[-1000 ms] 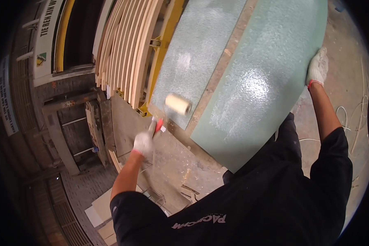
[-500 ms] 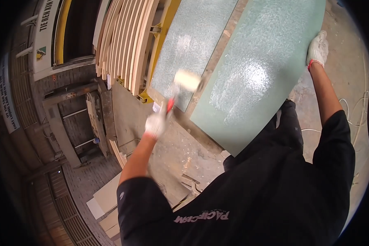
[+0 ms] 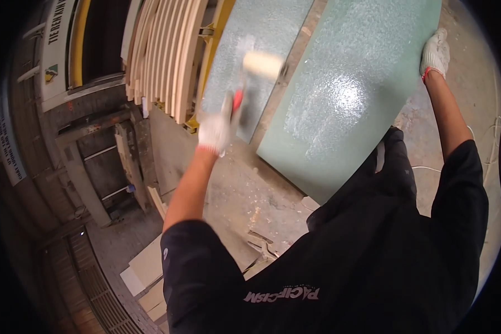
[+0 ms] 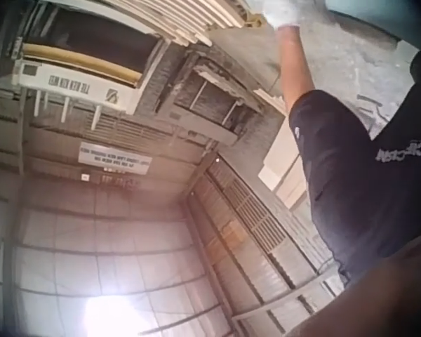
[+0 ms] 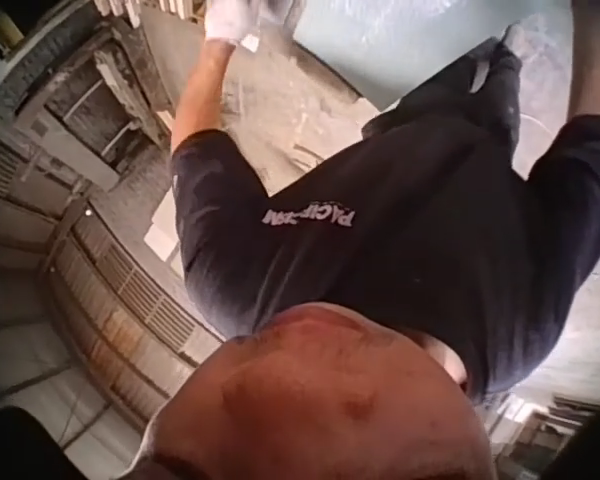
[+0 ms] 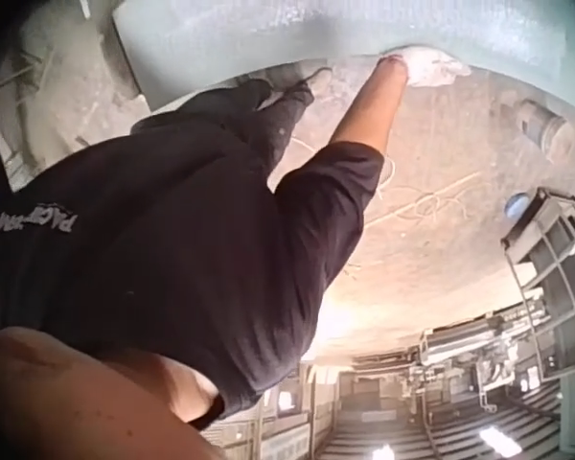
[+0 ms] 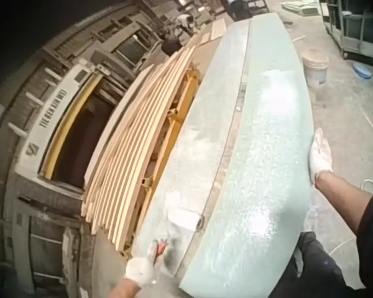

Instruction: Apply a white liquid coating to large green composite panels using a paint roller.

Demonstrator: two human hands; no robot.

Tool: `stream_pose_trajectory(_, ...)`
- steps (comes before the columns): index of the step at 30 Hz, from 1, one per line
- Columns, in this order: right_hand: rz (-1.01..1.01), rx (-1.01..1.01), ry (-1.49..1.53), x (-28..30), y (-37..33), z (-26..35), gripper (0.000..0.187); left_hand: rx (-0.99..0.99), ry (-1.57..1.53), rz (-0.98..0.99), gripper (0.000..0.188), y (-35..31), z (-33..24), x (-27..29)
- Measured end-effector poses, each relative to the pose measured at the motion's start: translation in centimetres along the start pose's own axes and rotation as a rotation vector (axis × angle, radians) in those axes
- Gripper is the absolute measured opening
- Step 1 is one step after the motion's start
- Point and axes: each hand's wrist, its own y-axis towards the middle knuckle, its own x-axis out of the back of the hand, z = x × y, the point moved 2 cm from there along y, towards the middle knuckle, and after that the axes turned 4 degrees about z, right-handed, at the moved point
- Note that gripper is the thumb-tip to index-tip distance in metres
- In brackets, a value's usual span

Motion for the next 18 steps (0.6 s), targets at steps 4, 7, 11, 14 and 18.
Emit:
stream_pose_trajectory(4,-0.027,0.036,-0.046,-0.1,1.5,-1.5,0.08,0.169,0.064,0.358,0.058,-13.2,8.3,-5.0)
stream_pose_trajectory(7,0.038,-0.008,-0.003,-0.1,1.3,-1.6,0.079,0.207,-0.02,0.271,0.057,-19.3,10.4,-4.9)
stream_pose_trajectory(11,0.007,0.102,-0.036,-0.1,0.7,-1.9,0.075,0.329,-0.124,0.281,0.057,-17.5,8.8,-5.6)
stream_pose_trajectory(14,-0.031,0.148,-0.011,-0.2,2.9,-0.8,0.076,0.25,-0.266,0.084,0.054,-10.4,8.4,-5.5)
stream_pose_trajectory(18,-0.027,0.137,-0.018,-1.2,0.5,-1.9,0.077,0.191,-0.369,-0.076,0.052,1.9,6.6,0.6)
